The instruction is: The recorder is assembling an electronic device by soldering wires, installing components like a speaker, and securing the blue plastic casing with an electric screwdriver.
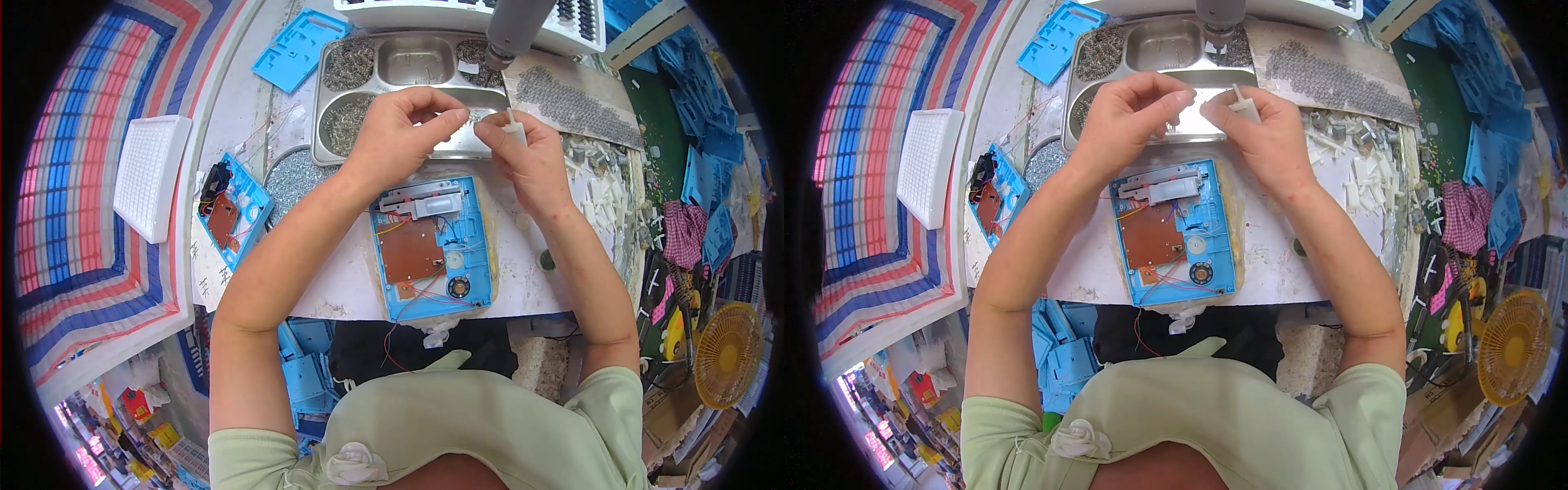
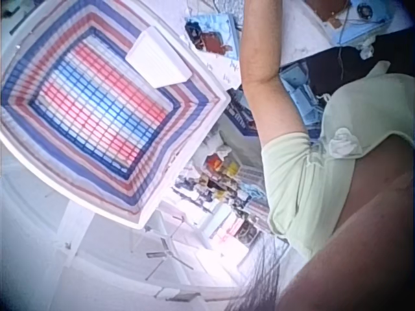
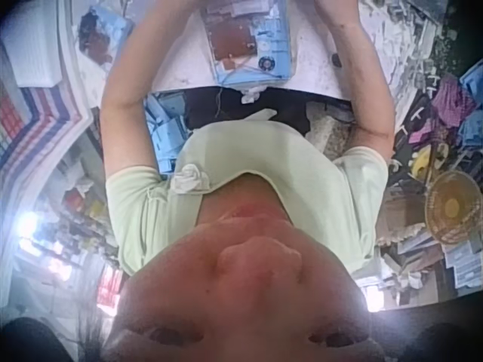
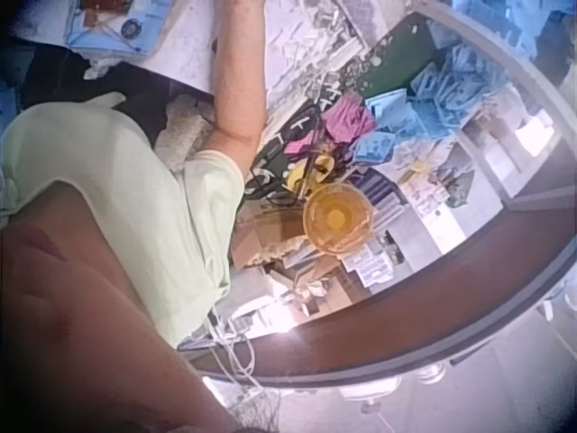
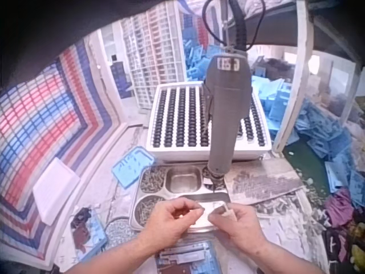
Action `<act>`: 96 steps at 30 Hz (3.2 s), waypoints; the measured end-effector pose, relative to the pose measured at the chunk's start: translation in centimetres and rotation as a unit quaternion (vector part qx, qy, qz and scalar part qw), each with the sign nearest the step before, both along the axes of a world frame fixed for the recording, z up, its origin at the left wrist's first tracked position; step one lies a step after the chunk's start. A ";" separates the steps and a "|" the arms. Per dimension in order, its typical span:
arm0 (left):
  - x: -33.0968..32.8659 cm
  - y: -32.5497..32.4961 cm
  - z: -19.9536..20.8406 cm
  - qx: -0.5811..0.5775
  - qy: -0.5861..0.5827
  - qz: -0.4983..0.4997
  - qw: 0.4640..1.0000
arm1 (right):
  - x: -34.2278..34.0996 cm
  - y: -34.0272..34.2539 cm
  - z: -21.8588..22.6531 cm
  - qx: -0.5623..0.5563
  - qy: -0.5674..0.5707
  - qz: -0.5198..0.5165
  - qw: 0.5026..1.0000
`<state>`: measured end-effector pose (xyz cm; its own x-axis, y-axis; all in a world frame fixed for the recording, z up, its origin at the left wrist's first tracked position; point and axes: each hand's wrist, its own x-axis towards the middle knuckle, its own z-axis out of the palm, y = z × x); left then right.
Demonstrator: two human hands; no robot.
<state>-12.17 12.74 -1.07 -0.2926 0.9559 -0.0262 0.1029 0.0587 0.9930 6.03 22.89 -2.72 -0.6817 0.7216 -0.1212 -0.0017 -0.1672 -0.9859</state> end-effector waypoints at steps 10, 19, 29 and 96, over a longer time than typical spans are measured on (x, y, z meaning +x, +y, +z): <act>-0.5 2.3 -0.6 -0.041 0.075 0.048 0.995 | -0.3 1.4 -0.5 0.486 -0.215 0.026 0.847; 5.1 -12.4 3.4 -0.048 -0.121 -0.036 0.991 | 9.1 -7.0 6.0 0.405 -0.138 0.220 0.877; 11.1 -18.1 1.3 -0.106 -0.318 0.033 0.941 | 10.2 -12.3 3.8 0.455 -0.036 0.194 0.868; 8.1 -12.5 -4.0 0.115 0.270 0.113 0.949 | 7.2 -4.7 -2.3 0.454 -0.004 0.213 0.865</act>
<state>-4.03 0.20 -5.10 -0.4029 0.8293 0.3872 0.6105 -0.0717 0.7887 13.24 18.22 -4.99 -0.9106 0.2053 0.3586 -0.1239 0.6922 -0.7110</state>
